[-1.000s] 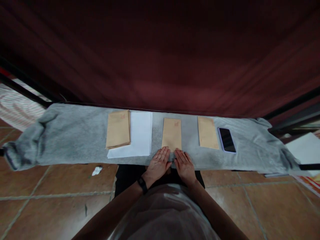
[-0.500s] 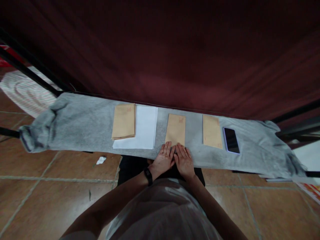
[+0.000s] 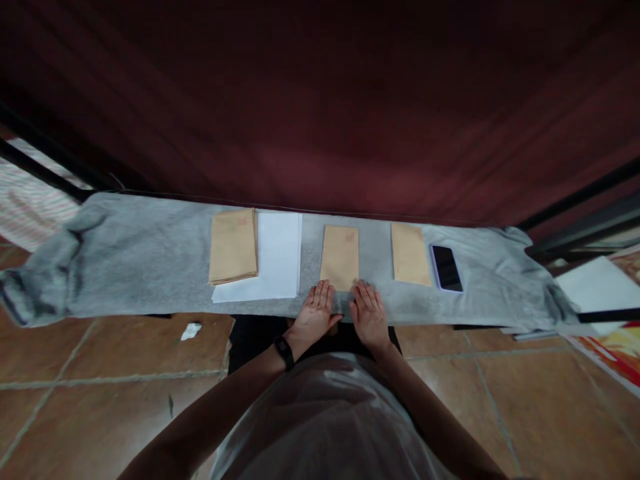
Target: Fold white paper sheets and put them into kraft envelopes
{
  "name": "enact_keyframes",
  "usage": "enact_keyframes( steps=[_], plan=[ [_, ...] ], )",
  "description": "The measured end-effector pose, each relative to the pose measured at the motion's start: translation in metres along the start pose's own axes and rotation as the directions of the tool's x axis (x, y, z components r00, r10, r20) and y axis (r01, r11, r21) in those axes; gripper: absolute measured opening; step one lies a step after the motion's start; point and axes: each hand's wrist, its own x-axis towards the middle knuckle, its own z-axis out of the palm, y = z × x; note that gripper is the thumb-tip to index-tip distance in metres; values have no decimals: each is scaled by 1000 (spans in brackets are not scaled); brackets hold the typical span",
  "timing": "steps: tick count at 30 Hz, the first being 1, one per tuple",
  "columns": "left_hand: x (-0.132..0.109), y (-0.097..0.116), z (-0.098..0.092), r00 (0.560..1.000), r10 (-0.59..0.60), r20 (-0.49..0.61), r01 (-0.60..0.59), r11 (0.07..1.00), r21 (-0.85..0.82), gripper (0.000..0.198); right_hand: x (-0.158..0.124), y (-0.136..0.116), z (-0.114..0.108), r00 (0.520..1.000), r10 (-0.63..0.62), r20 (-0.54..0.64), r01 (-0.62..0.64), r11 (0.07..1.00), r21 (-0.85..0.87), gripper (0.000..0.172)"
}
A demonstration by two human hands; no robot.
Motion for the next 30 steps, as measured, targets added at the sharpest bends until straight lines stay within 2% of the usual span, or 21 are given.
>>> enact_keyframes(
  steps=[5,8,14,21,26,30],
  plan=[
    [-1,-1,4,1000,8,-17,-8,1000,-7,65,12,-25,4,988,-130,83,124,990,74,50],
    [-3,-2,6,999,4,-42,-4,1000,-12,63,14,-32,8,987,-127,98,120,990,75,50],
    [-4,-3,7,997,-6,-83,5,1000,-12,67,9,-19,4,997,-49,51,48,998,29,48],
    [-4,-4,4,995,-18,-101,13,998,-57,65,1,-1,-2,999,3,48,-4,1000,22,48],
    [5,-5,2,976,-178,-123,147,963,-226,47,2,-5,-1,999,29,22,-30,999,37,47],
    [22,-12,5,916,-375,-145,263,832,-489,43,7,-10,0,998,55,-16,-54,998,29,45]
  ],
)
